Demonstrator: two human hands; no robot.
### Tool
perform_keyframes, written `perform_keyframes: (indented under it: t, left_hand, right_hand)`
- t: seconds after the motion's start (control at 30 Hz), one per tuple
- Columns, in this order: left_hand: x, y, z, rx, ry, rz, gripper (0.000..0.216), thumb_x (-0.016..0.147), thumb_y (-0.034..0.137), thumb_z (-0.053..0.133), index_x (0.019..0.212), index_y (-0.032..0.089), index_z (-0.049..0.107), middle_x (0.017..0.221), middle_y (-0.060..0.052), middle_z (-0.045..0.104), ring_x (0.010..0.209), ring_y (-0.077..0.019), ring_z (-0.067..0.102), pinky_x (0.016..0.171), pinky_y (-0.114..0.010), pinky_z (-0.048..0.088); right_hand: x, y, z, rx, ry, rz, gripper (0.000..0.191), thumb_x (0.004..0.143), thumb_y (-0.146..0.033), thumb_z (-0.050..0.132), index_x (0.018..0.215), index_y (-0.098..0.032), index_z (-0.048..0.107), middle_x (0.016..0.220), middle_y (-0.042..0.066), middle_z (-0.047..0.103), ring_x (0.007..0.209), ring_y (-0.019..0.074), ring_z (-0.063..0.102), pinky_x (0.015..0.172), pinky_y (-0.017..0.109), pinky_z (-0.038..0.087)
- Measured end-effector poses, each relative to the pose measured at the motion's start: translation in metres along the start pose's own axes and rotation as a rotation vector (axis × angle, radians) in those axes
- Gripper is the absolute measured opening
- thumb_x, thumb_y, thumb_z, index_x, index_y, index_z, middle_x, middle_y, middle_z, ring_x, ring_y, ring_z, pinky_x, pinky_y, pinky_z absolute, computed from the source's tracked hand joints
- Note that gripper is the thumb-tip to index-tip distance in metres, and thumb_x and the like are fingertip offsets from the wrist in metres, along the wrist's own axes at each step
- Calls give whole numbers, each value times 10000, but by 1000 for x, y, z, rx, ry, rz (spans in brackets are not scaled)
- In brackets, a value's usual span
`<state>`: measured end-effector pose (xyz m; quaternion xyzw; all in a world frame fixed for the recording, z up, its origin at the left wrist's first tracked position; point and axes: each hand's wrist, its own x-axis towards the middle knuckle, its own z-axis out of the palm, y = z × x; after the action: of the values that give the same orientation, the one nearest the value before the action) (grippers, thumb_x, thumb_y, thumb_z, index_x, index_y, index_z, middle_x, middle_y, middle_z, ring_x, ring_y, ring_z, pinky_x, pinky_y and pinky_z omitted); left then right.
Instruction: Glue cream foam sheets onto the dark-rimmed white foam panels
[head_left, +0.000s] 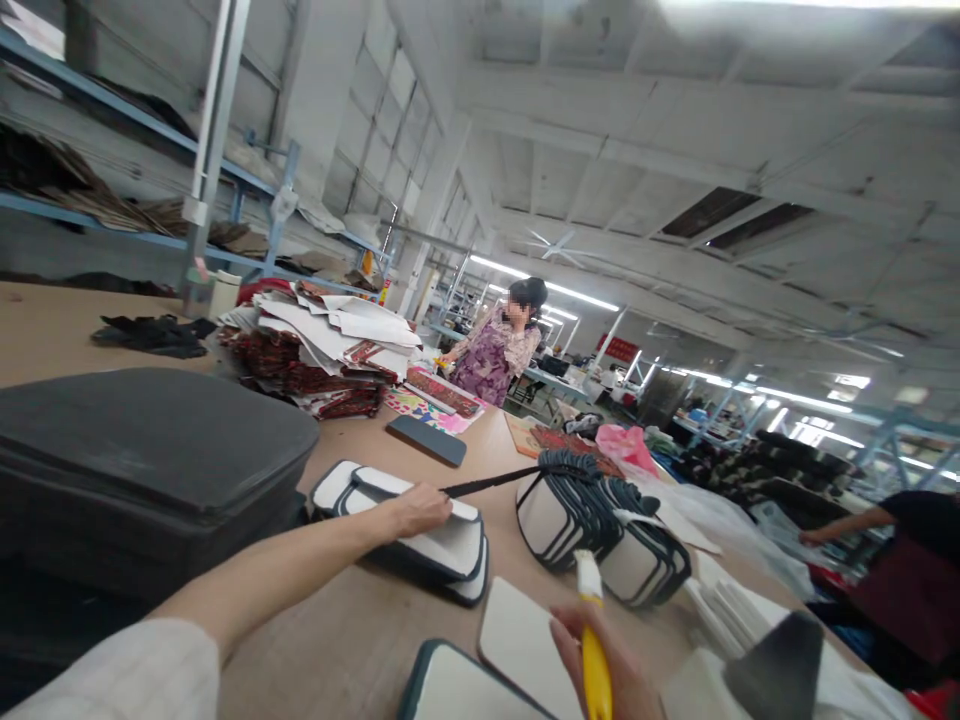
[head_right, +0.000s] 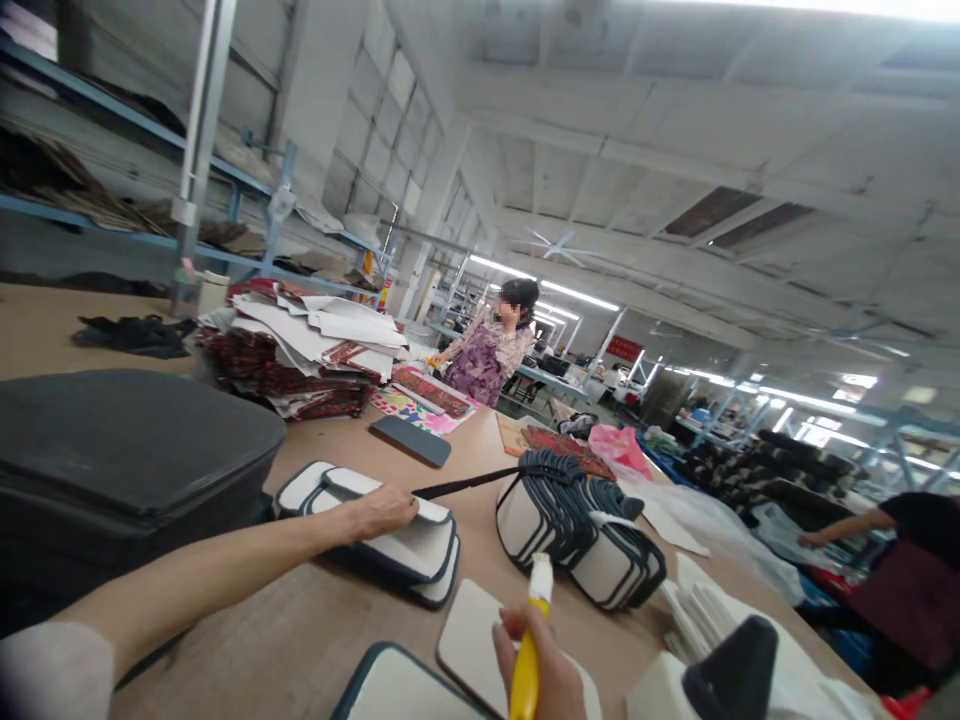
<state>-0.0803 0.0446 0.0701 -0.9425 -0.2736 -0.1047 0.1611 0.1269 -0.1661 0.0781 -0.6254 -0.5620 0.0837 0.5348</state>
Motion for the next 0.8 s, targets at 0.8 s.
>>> perform_keyframes:
  t: [0.8]
  left_hand:
    - [-144,128,-103,-651,315,104,260,875,73,433,1082,179,549,1087,-63,594,1019,-173,526,901,-283,436]
  right_hand:
    - [-99,39,-115,210,139,504,394,551,-430,765,809,-234,542,643,-36,594,611,148,588,533,220,485]
